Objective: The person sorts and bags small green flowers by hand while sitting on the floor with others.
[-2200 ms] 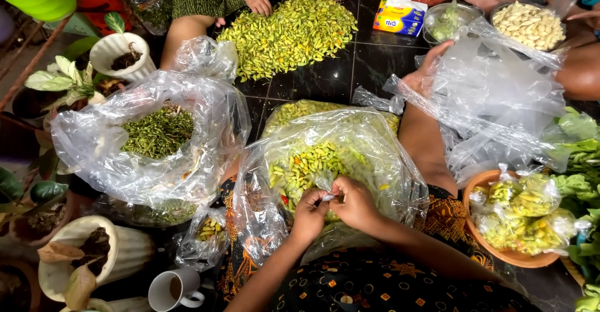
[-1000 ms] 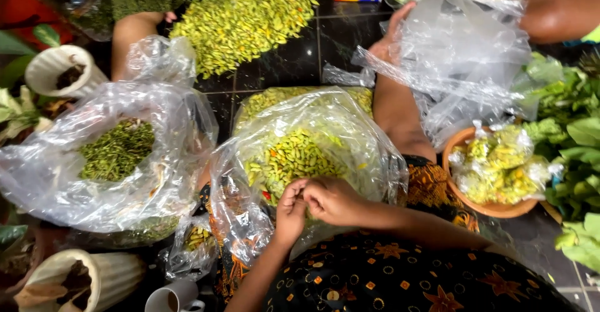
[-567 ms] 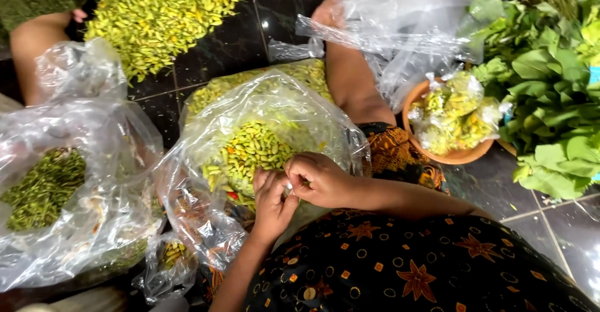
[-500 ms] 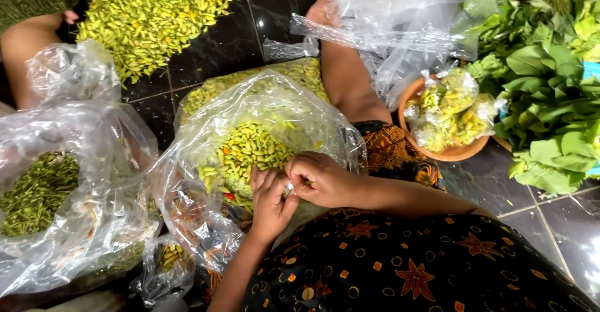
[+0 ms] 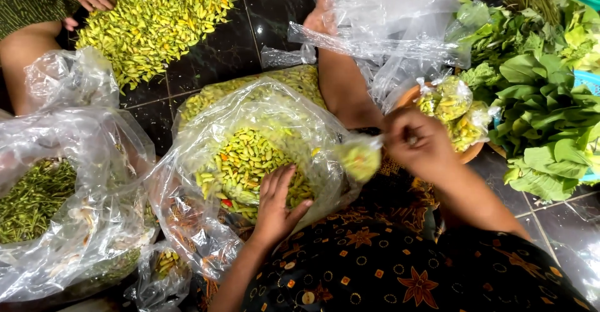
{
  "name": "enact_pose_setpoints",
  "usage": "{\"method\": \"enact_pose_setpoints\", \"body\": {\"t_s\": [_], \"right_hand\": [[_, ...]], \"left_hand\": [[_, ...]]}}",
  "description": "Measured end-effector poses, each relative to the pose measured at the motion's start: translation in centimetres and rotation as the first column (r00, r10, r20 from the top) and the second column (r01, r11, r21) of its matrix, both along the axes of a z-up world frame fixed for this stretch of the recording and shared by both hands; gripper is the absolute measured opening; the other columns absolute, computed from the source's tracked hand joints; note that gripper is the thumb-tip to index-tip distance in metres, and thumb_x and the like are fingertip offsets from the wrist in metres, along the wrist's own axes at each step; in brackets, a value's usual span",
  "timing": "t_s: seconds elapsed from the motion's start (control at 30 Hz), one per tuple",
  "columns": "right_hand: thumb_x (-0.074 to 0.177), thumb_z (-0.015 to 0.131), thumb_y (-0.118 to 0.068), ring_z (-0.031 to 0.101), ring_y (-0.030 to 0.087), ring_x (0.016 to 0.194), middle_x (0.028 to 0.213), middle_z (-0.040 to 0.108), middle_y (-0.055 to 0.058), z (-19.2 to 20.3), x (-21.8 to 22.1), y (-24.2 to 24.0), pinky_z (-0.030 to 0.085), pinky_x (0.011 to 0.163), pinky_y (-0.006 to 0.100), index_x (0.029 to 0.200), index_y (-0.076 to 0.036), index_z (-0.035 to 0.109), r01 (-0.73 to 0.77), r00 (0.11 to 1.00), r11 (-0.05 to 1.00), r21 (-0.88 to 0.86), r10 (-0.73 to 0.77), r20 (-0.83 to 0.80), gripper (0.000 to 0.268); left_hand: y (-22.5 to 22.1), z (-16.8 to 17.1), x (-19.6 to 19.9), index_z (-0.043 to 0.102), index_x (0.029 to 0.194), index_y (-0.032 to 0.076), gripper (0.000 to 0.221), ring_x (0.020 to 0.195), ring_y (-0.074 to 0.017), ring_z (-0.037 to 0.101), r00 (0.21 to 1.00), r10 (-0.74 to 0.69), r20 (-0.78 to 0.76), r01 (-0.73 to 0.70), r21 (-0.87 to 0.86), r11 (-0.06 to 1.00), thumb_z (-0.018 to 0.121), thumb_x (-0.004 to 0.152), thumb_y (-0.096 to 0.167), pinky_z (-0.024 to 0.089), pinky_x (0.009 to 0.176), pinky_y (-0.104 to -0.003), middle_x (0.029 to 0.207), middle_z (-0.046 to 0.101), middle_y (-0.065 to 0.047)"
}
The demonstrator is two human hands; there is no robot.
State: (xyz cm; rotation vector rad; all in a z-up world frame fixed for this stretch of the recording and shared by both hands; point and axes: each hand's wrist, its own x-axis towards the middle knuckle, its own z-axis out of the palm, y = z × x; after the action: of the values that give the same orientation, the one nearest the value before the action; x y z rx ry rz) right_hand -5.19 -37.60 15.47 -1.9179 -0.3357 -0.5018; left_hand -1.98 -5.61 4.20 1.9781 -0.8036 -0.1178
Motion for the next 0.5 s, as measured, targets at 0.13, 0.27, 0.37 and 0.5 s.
{"method": "enact_pose_setpoints", "body": {"t_s": [0.13, 0.27, 0.37, 0.5], "right_hand": [[0.08, 0.063, 0.017, 0.054, 0.014, 0.065, 0.088, 0.066, 0.011, 2.9, -0.7, -3.9, 0.046, 0.056, 0.021, 0.087, -0.002, 0.057, 0.226, 0.947, 0.942, -0.249, -0.272, -0.169, 0.021], [0.083, 0.069, -0.003, 0.062, 0.028, 0.07, 0.085, 0.069, 0.01, 0.1, 0.6, -6.7, 0.05, 0.066, 0.037, 0.098, -0.003, 0.07, 0.292, 0.806, 0.575, -0.764, -0.578, -0.127, 0.015], [0.088, 0.066, -0.016, 0.068, 0.041, 0.084, 0.094, 0.073, 0.017, -3.7, 2.3, -9.0, 0.053, 0.073, 0.05, 0.103, -0.004, 0.071, 0.208, 0.7, 0.59, -0.78, -0.647, -0.303, 0.02], [0.092, 0.068, -0.024, 0.068, 0.047, 0.104, 0.107, 0.074, 0.023, -9.5, 6.7, -11.4, 0.054, 0.088, 0.057, 0.116, -0.008, 0.073, 0.231, 0.651, 0.736, -0.636, -0.603, -0.462, 0.03]], "left_hand": [[0.5, 0.9, -0.3, 0.037, 0.151, 0.004, 0.073, 0.14, -0.0347, 0.042, 0.998, 0.058, 0.038, -0.065, 0.219, 0.974, 0.067, 0.092, 0.037, 0.036, 0.116, -0.051, 0.153, 0.045, -0.018], [0.5, 0.7, -0.4, 0.045, 0.145, 0.005, 0.062, 0.134, -0.0335, 0.049, 0.997, 0.071, 0.006, -0.071, 0.22, 0.973, 0.065, 0.093, 0.032, 0.04, 0.112, -0.05, 0.146, 0.054, -0.016], [0.7, 0.2, -0.5, 0.047, 0.146, 0.008, 0.058, 0.134, -0.0352, 0.05, 0.993, 0.075, -0.089, -0.061, 0.153, 0.986, 0.065, 0.096, 0.031, 0.04, 0.111, -0.053, 0.143, 0.055, -0.015], [1.0, 0.4, -0.9, 0.049, 0.146, 0.007, 0.053, 0.138, -0.0395, 0.045, 0.971, 0.063, -0.229, -0.045, 0.083, 0.996, 0.065, 0.1, 0.03, 0.041, 0.11, -0.054, 0.141, 0.054, -0.016]]}}
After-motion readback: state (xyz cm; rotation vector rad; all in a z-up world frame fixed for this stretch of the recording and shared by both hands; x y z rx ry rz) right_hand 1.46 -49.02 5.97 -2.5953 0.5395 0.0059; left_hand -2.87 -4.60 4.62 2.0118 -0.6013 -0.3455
